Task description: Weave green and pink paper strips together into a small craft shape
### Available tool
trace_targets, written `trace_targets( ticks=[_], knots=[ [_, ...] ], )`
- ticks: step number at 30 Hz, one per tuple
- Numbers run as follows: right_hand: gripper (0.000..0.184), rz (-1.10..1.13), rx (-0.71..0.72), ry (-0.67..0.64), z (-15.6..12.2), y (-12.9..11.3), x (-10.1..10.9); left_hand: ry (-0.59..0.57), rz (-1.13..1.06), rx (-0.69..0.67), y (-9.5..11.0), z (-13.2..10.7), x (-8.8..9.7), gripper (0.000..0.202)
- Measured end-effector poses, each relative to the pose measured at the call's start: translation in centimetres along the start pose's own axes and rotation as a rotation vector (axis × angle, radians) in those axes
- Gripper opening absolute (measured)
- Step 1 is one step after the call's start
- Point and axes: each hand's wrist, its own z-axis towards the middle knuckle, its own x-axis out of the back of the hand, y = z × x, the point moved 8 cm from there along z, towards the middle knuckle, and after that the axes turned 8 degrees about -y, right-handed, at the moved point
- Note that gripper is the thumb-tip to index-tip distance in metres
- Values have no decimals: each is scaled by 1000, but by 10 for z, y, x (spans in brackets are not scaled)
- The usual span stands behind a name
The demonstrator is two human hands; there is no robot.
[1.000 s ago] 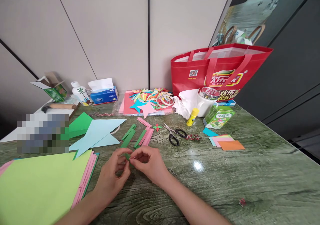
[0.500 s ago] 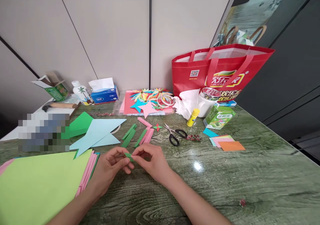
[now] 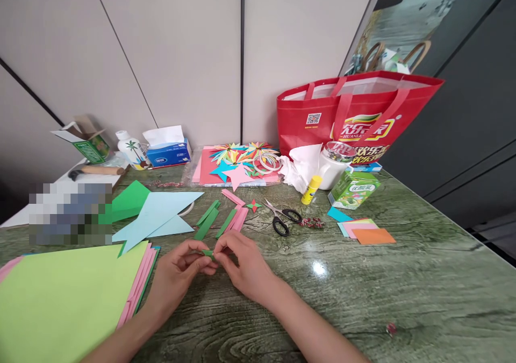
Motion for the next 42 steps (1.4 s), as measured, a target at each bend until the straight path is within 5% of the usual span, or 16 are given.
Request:
trace_targets(
  ticks=[12,26,31,42],
  knots=[
    [12,-119,24,55,-6,2,-3,11,121,-83,-6,1,3,7],
    [4,383,-241,106,-1,22,-2,-18,-75,60,-7,2,-1,19],
    [18,617,-311,78,-1,28,-5,-91,-124,94,-7,2,-5,22],
    [18,738,-394,95,-2,35,-7,-118,-127,109,-5,3,-7,26]
  ],
)
